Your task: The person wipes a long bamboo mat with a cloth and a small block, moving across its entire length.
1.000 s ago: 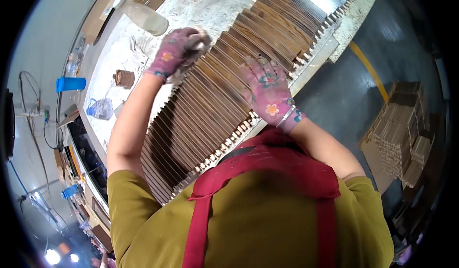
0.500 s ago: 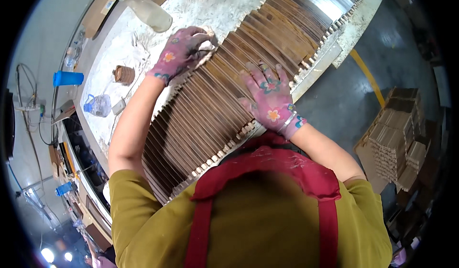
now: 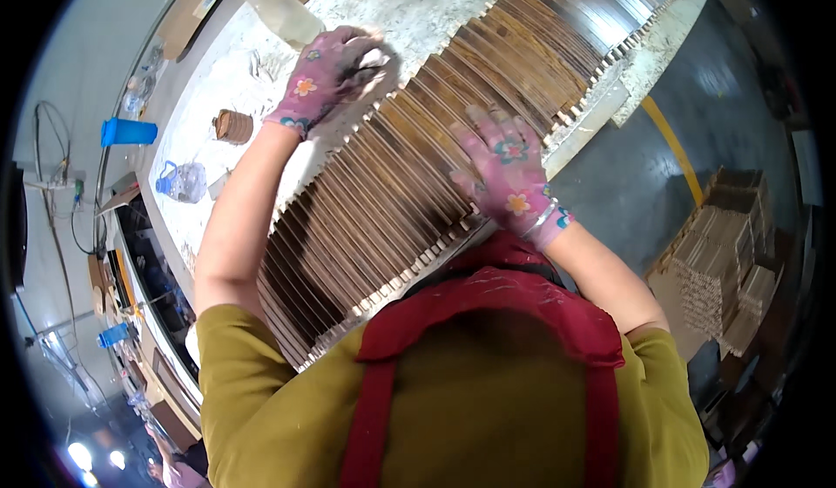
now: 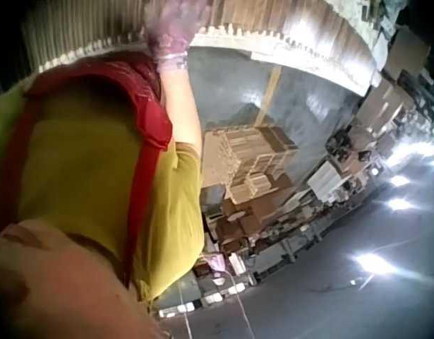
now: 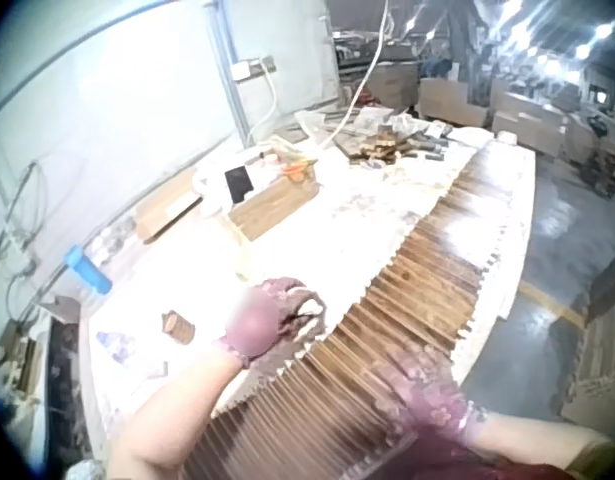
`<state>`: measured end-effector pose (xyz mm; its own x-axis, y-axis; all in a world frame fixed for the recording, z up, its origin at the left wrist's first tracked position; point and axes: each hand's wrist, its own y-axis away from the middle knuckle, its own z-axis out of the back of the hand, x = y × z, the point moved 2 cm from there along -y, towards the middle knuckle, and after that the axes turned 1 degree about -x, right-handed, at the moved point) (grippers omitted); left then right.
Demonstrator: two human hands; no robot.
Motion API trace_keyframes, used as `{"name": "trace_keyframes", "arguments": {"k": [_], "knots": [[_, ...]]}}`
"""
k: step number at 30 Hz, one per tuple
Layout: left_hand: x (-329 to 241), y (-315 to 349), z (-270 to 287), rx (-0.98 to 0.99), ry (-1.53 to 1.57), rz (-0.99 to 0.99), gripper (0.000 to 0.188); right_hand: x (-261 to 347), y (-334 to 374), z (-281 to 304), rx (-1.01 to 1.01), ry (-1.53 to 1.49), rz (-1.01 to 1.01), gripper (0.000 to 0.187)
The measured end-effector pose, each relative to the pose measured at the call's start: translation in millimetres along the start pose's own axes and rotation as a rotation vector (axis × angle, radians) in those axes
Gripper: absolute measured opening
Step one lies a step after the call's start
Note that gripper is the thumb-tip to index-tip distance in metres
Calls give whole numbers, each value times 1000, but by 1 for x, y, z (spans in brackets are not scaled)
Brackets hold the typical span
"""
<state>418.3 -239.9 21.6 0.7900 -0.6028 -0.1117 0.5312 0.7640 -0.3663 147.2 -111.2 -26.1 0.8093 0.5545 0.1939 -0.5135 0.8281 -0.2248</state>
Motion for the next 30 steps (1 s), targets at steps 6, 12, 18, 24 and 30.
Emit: {"name": "trace_keyframes", "arguments": {"k": [6, 12, 18, 24, 30], "knots": [[-110, -41, -53, -40, 234, -167, 45, -46, -1, 16, 166, -3, -197, 81], [-15, -48, -72, 227, 420, 395, 36, -52, 7, 21, 125, -99, -171, 79], [-123, -116, -43, -129, 379, -122, 43, -128, 4, 20, -151, 0, -292, 77], [-124, -131, -108, 56, -41, -151, 45, -143, 7, 9, -147, -3, -230, 76], [-91, -179, -96, 57, 754, 284, 40, -161, -3, 37, -124, -34, -262, 75]]}}
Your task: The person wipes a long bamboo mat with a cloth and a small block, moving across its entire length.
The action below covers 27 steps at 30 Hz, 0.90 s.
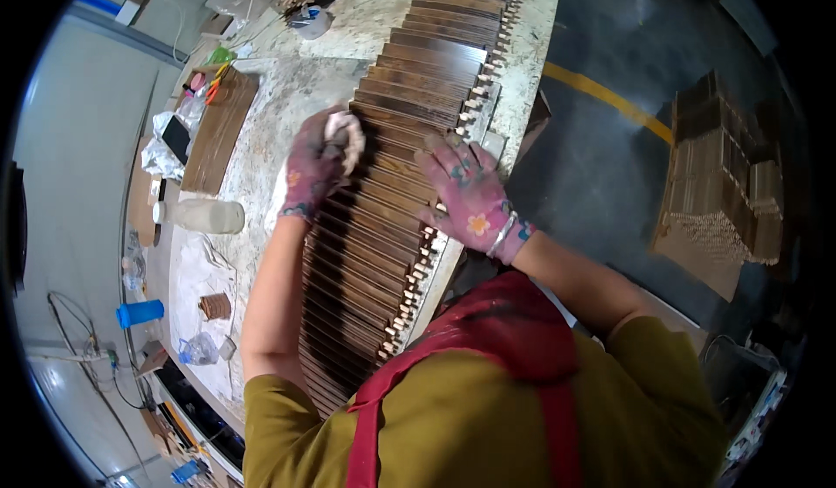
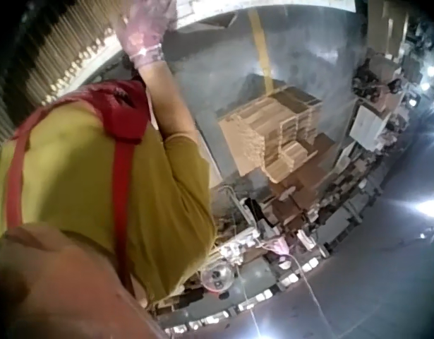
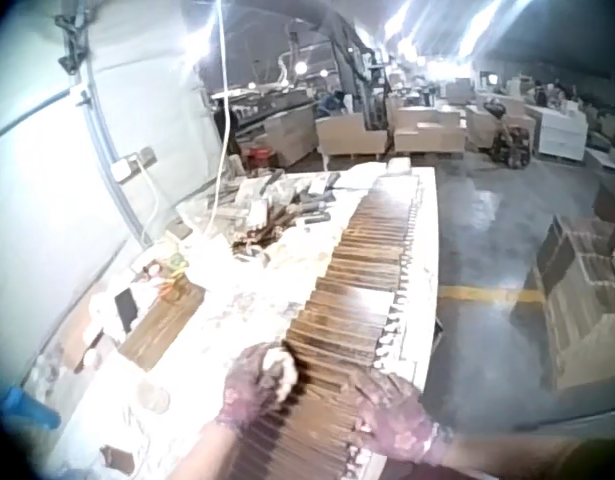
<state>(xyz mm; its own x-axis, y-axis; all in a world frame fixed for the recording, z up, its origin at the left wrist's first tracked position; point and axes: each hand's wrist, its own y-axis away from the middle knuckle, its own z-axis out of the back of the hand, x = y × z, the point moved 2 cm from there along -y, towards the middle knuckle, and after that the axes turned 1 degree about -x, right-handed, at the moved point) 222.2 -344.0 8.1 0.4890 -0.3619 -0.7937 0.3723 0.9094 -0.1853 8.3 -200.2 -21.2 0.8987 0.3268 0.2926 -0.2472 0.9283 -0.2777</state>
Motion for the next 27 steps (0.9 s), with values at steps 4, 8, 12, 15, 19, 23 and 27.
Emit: {"name": "trace_keyframes", "arguments": {"k": [4, 8, 12, 15, 19, 23, 27], "knots": [[-20, 2, -68, 159, -711, -485, 40, -16, -3, -20, 100, 20, -66, 76], [21, -24, -13, 62, -575, -246, 36, -12, 0, -14, 46, -62, -42, 74], [-6, -39, 2, 9, -480, -257, 34, -29, -17, -8, -97, -36, -44, 71], [-28, -23, -52, 158, -565, -522, 30, -40, -31, -13, -129, -20, -113, 69], [23, -41, -23, 79, -606, -349, 27, -45, -31, -32, -111, -4, -108, 67], [19, -56, 33, -1, -639, -131, 31, -53, -45, -15, -147, -30, -128, 72], [-36, -60, -35, 76, -466, -440, 33, -68, -52, -20, -141, -9, -192, 83]]}}
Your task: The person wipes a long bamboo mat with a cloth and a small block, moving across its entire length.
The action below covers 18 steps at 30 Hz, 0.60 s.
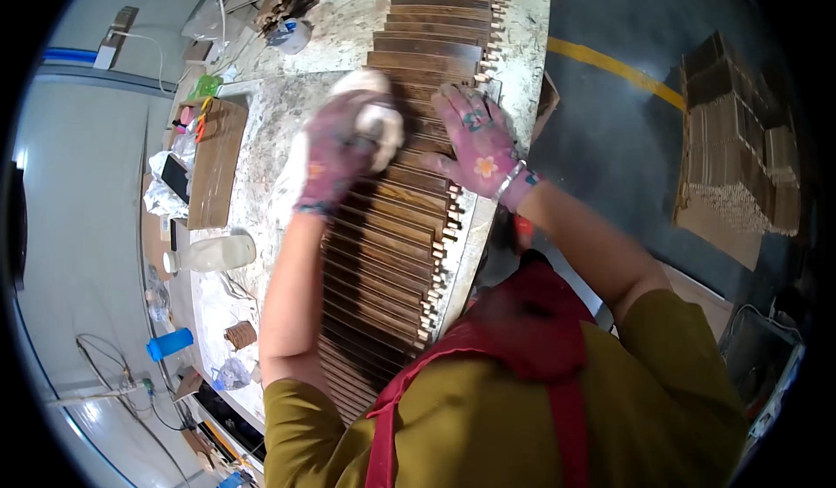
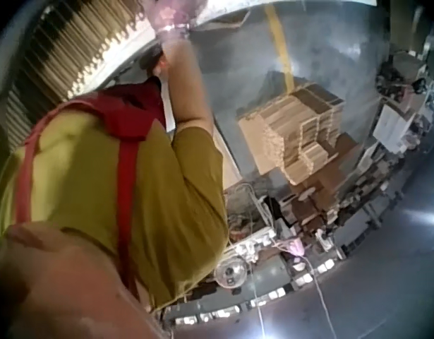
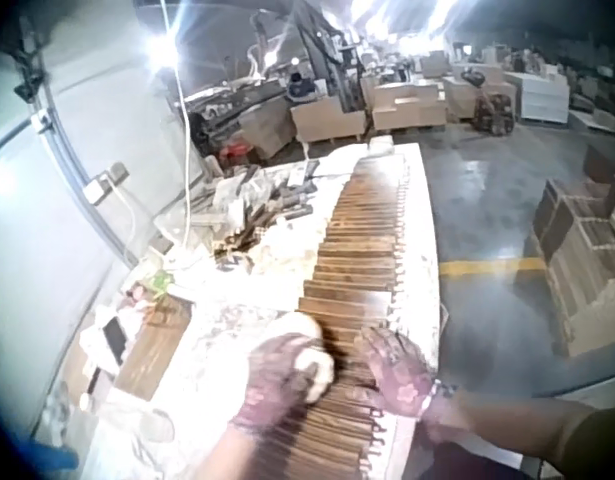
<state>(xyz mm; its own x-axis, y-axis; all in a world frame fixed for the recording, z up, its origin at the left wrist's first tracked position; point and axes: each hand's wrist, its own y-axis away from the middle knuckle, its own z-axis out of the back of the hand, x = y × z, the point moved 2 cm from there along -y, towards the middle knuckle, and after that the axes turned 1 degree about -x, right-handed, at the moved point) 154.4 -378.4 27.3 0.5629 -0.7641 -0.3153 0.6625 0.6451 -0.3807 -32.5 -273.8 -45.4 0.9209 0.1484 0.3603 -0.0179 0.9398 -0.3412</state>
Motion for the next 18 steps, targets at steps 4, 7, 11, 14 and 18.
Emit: {"name": "trace_keyframes", "arguments": {"k": [4, 7, 11, 14, 18], "knots": [[-13, -4, -40, 219, -58, -53, 32, -7, -4, -12, 52, 93, 0, 87], [47, -3, -29, 132, -191, 87, 25, -4, -5, -5, 88, 62, -18, 83], [32, -24, -13, 69, -191, 148, 37, -28, -12, -1, 81, -15, 18, 69], [-20, -36, -55, 295, -164, -30, 31, -41, -26, -2, 14, -48, 47, 62], [-13, -38, -59, 257, -184, -20, 35, -41, -26, -4, 30, -68, 38, 61]]}}
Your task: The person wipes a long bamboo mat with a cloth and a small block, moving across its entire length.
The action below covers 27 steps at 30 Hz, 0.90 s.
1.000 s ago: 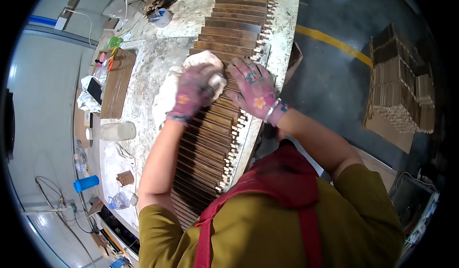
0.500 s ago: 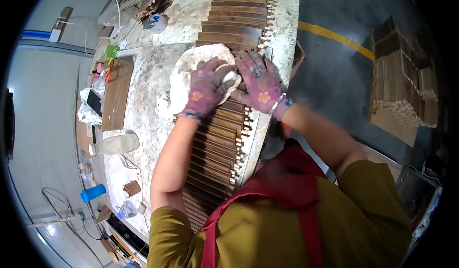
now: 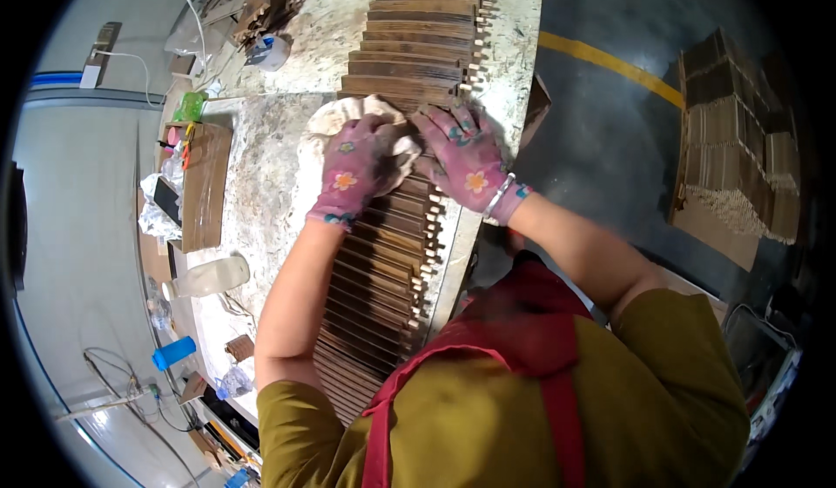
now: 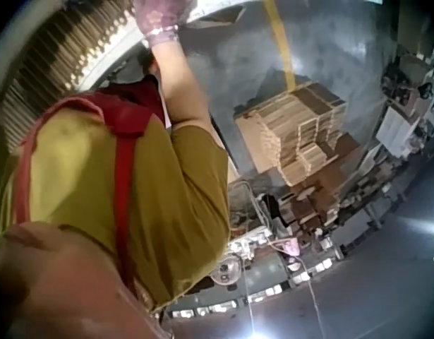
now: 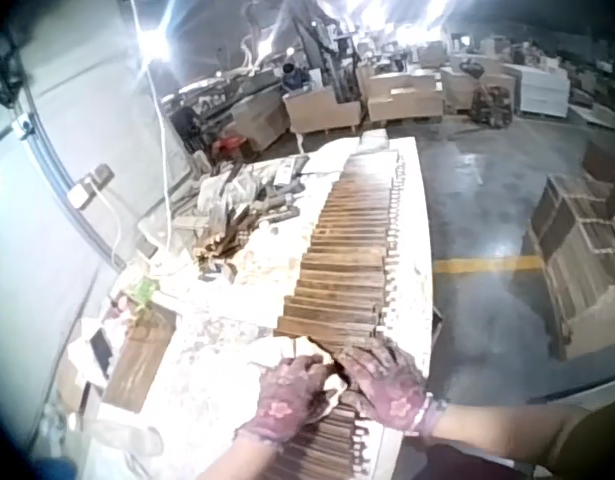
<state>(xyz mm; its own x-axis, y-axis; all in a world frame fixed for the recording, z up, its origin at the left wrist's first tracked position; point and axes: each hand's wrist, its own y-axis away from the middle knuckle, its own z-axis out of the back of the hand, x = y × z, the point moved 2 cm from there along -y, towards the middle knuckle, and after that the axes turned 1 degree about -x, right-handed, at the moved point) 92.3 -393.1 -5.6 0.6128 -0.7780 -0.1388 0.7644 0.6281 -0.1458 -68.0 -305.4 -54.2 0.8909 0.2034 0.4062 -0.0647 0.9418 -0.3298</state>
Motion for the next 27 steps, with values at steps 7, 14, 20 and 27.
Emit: {"name": "trace_keyframes", "arguments": {"k": [7, 14, 20, 27], "knots": [[-16, -8, 20, 200, -178, 120, 34, -2, -1, 1, -33, -68, 46, 65], [73, 16, 33, 30, -230, 401, 29, 1, -4, 4, -36, -69, 43, 67], [63, -4, 63, -125, 175, 471, 31, -6, -1, 0, -39, -37, 39, 69], [107, 11, -1, -41, -43, 280, 25, 0, 4, 0, -23, 3, 82, 63]]}}
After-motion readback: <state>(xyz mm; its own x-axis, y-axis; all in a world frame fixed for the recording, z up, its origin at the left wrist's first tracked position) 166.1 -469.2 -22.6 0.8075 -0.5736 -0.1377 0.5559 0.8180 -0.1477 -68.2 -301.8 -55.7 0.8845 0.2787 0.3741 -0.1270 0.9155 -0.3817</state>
